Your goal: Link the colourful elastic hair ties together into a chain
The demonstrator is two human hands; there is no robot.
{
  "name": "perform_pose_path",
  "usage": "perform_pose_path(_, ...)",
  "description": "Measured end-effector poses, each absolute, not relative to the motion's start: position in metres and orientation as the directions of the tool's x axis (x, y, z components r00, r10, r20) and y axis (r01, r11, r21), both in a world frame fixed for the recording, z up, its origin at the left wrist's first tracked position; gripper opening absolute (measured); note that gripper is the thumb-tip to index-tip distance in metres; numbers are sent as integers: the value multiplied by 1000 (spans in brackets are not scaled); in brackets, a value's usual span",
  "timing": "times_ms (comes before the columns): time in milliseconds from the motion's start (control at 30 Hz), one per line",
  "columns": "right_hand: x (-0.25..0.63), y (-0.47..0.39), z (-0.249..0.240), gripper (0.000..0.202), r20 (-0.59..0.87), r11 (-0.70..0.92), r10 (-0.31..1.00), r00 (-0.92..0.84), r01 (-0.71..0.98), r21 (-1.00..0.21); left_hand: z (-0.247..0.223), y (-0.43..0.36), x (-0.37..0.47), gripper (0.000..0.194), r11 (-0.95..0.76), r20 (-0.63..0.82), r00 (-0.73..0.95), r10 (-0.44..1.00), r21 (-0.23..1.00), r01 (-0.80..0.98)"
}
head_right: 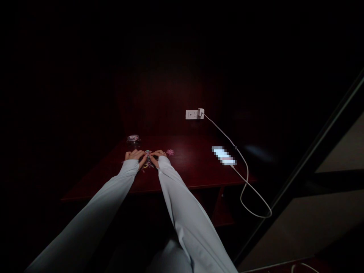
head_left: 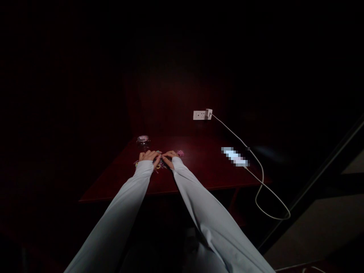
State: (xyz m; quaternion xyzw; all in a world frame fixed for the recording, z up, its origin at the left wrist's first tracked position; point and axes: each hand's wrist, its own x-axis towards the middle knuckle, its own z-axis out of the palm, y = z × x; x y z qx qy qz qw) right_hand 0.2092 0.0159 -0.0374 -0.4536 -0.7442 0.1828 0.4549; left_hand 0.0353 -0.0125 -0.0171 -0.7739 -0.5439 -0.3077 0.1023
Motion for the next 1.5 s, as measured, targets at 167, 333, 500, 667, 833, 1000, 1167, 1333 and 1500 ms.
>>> perform_pose_path(167,213,8,-29,26,514,526,840,-174,491,-694,-16,-14,35,23,-380,580,228,782,154,912)
perform_pose_path(333,212,3,-24,9,441,462,881,-172,515,-722,-16,-14,34,27,-399,582,238,778,165,902)
perform_pose_path(500,210,6,-28,7,421,435,894,-156,532,-726,-18,-11,33,27,-406,589,237,772,171,898)
perform_pose_path(667,212,9,-30,6,441,448,885,-145,522,-726,-17,-11,33,27,-407,572,239,784,184,894)
perform_pose_path(833,213,9,-28,8,414,429,897,-158,544,-721,-16,-13,35,28,-395,576,229,785,180,901)
perform_pose_path(1000,213,9,-28,10,427,451,886,-179,540,-710,-15,-14,36,26,-386,566,220,794,191,903)
perform_pose_path(1167,212,10,-30,8,447,461,879,-167,536,-707,-15,-12,35,27,-396,539,244,806,186,899)
perform_pose_path(1333,213,11,-32,6,437,455,884,-169,531,-715,-18,-10,35,29,-413,559,241,794,204,888)
perform_pose_path(1500,213,11,-31,7,424,443,890,-167,527,-725,-19,-10,34,29,-408,553,240,798,201,891)
